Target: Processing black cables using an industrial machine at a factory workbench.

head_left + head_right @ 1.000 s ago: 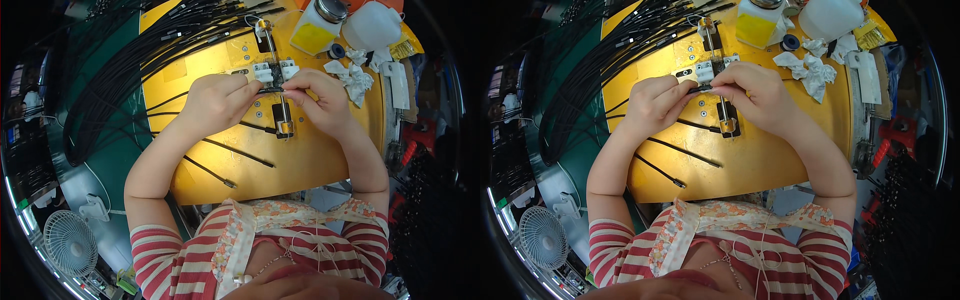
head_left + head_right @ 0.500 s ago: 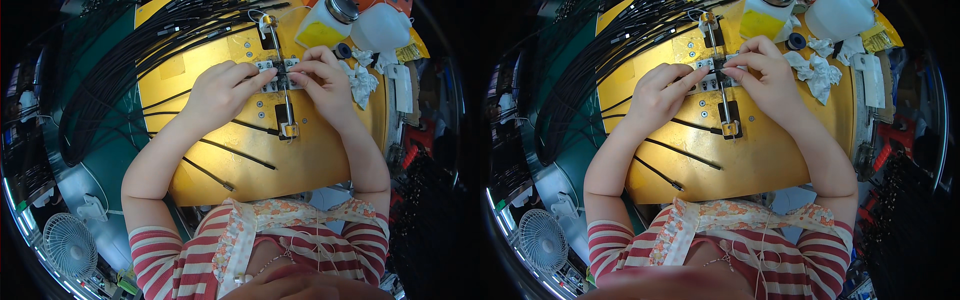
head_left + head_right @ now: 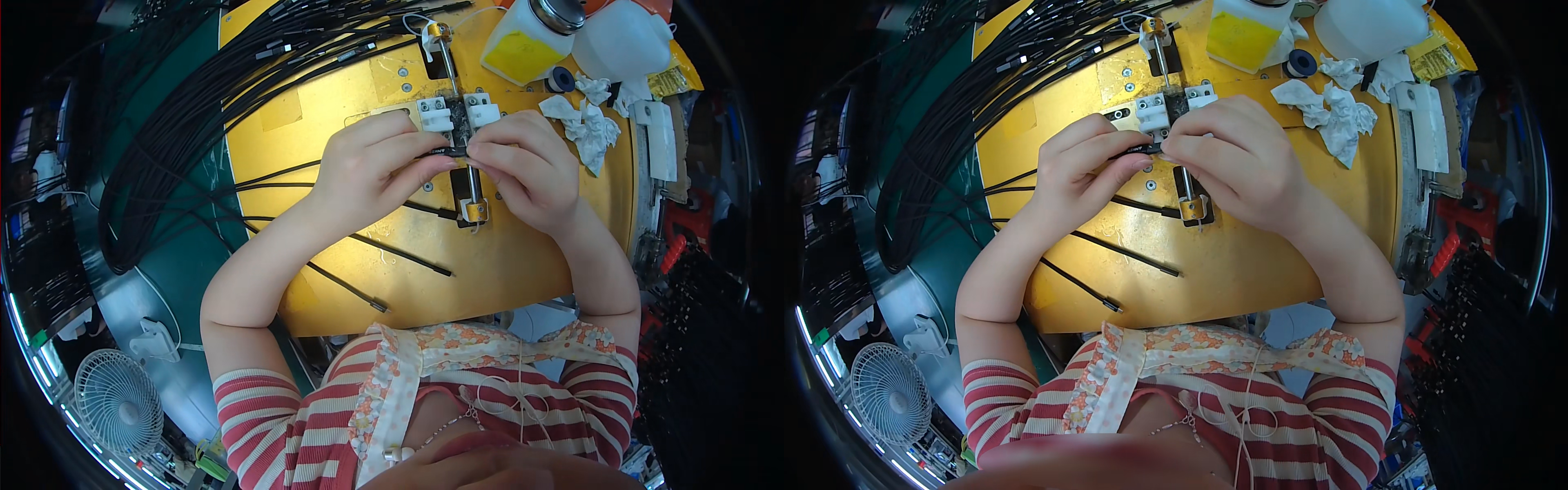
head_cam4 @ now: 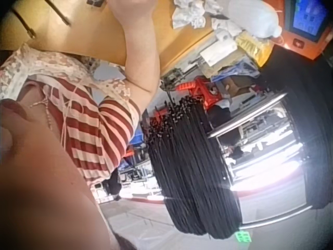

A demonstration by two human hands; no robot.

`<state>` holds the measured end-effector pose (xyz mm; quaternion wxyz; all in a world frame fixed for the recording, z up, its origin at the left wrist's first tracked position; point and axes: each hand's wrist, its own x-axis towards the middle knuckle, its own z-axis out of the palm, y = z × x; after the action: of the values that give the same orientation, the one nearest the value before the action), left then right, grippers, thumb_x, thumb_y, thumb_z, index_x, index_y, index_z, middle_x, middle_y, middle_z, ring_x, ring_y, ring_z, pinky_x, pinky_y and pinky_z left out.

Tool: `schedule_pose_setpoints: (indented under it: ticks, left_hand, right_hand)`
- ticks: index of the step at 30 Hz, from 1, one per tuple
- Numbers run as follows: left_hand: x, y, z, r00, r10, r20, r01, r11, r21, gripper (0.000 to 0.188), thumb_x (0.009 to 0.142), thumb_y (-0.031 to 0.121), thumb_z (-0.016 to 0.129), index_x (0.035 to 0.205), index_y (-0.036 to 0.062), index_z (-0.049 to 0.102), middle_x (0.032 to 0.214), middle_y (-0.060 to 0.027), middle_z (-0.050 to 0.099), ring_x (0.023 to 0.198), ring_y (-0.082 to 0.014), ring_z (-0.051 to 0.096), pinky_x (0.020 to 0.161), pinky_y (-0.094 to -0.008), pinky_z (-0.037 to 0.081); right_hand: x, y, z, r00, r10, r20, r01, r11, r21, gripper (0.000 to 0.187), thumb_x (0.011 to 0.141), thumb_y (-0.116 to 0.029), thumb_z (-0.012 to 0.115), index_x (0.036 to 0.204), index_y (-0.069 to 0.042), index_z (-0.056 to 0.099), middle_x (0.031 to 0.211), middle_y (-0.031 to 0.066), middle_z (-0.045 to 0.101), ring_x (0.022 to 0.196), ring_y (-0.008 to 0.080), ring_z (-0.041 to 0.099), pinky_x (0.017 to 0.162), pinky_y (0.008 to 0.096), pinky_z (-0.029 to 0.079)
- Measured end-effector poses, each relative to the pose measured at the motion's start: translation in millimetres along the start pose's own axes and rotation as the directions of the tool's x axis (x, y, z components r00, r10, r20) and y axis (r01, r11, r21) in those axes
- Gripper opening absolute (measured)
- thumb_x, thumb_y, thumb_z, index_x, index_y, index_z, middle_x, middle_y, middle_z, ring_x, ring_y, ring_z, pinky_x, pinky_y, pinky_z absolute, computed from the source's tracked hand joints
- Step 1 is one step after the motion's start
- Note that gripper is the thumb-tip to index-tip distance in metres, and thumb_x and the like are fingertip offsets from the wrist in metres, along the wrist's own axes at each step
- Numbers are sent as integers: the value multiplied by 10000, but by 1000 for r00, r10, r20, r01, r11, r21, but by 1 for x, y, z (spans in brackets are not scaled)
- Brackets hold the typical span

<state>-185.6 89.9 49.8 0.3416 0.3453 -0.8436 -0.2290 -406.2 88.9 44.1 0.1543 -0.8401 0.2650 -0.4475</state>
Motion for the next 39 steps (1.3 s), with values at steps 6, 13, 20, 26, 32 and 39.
schedule_pose_setpoints:
  ticks: [6, 13, 20, 26, 32, 39]
  left_hand:
    - [1, 0, -5, 994, -94, 50, 105, 942, -319, 157, 841, 68, 677, 985, 4, 676, 789, -78, 582, 637, -165, 569, 557, -263, 455]
    - [1, -1, -9, 893, -332, 303, 449, 645, -618, 208, 899, 76, 620, 1096, 31, 668, 823, -55, 609, 654, -100, 554, 621, -221, 451]
    - [-6, 2, -3, 891, -363, 274, 454, 675, -582, 219, 879, 118, 666, 1076, 24, 662, 830, -41, 612, 651, -78, 542, 607, -200, 442]
    - [-7, 4, 0, 980, -163, 114, 193, 922, -337, 225, 812, 7, 707, 1033, -4, 664, 822, -63, 610, 705, -88, 576, 607, -222, 451]
    - [-8, 6, -6, 926, 378, -8, -356, 878, 321, 262, 699, 96, 751, 938, 45, 657, 684, -26, 511, 565, -163, 543, 473, -281, 417]
    - [-10, 8, -4, 956, 292, -11, -284, 937, 206, 327, 704, 71, 760, 1011, 27, 657, 691, -48, 527, 579, -190, 544, 494, -297, 447]
  right_hand:
    - [0, 1, -4, 997, -49, -52, 50, 999, 18, 242, 680, 28, 716, 907, -26, 651, 883, 80, 633, 744, 243, 604, 646, 331, 469]
    - [-3, -1, -6, 997, 35, -74, -30, 998, 63, 220, 693, 39, 727, 898, -13, 667, 856, 91, 642, 728, 237, 611, 627, 309, 481]
    - [-3, -8, -3, 985, 157, -73, -146, 979, 141, 200, 729, 62, 716, 912, -2, 668, 815, 98, 646, 708, 210, 624, 602, 278, 491]
    - [-5, -8, 0, 974, 217, -56, -199, 952, 231, 181, 737, 66, 708, 898, -3, 662, 820, 102, 648, 725, 221, 632, 617, 285, 499]
    - [-6, -9, 1, 998, -39, 51, 35, 995, 93, 278, 660, 23, 715, 918, -48, 641, 906, 81, 629, 810, 257, 611, 686, 362, 482]
    - [-11, -12, -3, 999, -31, 13, 30, 998, 62, 201, 701, -5, 724, 878, -57, 643, 853, 54, 631, 801, 244, 606, 685, 353, 474]
